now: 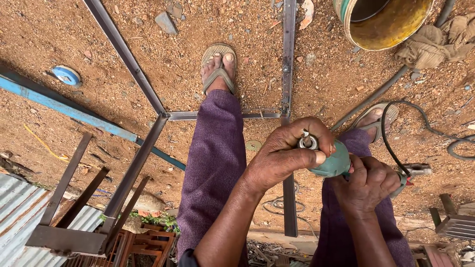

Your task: Drilling holes into a metal frame using a power drill.

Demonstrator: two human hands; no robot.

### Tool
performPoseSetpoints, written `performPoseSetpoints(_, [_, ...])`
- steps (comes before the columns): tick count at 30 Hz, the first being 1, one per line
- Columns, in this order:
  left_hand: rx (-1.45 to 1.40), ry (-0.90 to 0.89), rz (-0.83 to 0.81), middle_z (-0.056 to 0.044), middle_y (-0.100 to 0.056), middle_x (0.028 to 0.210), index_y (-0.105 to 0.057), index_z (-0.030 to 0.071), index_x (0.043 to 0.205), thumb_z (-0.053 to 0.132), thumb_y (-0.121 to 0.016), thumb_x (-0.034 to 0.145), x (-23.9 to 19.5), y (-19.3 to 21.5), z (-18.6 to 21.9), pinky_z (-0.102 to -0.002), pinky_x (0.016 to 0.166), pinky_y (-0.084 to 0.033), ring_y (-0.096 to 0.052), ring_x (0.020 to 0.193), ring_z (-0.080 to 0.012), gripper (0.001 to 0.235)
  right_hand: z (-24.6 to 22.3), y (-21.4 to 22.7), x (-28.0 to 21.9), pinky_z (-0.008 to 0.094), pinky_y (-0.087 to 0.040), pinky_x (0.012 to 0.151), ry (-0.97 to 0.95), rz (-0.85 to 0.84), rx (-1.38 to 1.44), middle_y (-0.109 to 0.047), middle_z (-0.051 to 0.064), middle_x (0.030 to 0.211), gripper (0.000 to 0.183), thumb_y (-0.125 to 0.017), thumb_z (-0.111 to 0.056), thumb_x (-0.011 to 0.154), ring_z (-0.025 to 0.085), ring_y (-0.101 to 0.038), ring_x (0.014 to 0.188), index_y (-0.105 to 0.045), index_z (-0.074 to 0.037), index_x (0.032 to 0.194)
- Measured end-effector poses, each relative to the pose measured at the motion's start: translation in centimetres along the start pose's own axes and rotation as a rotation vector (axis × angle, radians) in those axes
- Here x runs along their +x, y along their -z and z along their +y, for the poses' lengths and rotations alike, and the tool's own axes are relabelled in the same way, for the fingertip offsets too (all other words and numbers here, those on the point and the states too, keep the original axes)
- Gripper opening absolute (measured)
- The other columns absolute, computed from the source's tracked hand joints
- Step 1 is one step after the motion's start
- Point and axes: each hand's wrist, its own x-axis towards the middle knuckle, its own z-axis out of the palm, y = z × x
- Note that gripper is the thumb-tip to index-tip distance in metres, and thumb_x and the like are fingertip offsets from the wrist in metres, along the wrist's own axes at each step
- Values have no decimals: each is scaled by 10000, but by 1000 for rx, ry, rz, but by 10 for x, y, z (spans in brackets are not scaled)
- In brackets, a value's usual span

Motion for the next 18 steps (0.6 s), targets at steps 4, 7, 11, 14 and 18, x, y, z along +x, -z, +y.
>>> performPoseSetpoints(4, [108,-32,-4,-14,-628,945,-647,77,953,115,-639,879,0,0,8,-355,897,-517,-624,956,-130,83,-1,2,1,477,-316,1000,18,-4,-72,-497,30,1269,602,-959,-443,831,265,-423,1163,-630,-227,1286])
performPoseSetpoints(7, [102,0,7,-14,-631,928,-659,92,968,136,-649,819,2,0,9,-377,900,-527,-627,923,-131,156,-3,5,6,489,-321,1004,33,8,-33,-494,39,1272,625,-946,-483,843,288,-422,1217,-623,-204,1300])
performPoseSetpoints(11, [75,-27,-23,-12,-619,875,-652,79,869,151,-654,800,0,3,4,-343,811,-519,-613,860,-125,100,-2,3,5,486,-320,988,51,45,-30,-489,42,1251,572,-931,-470,900,276,-421,1161,-622,-197,1297])
performPoseSetpoints(14, [17,-25,-59,-3,-596,798,-654,70,839,174,-640,759,0,5,3,-333,712,-497,-576,753,-117,132,-2,4,4,481,-325,985,57,61,-25,-497,39,1201,517,-920,-430,943,274,-428,1164,-620,-195,1293])
performPoseSetpoints(18, [28,-33,-82,-4,-598,777,-643,77,835,201,-642,749,0,7,9,-337,715,-483,-577,747,-120,152,-4,7,6,484,-331,1000,57,42,-36,-504,43,1210,480,-912,-422,948,281,-431,1187,-618,-187,1246])
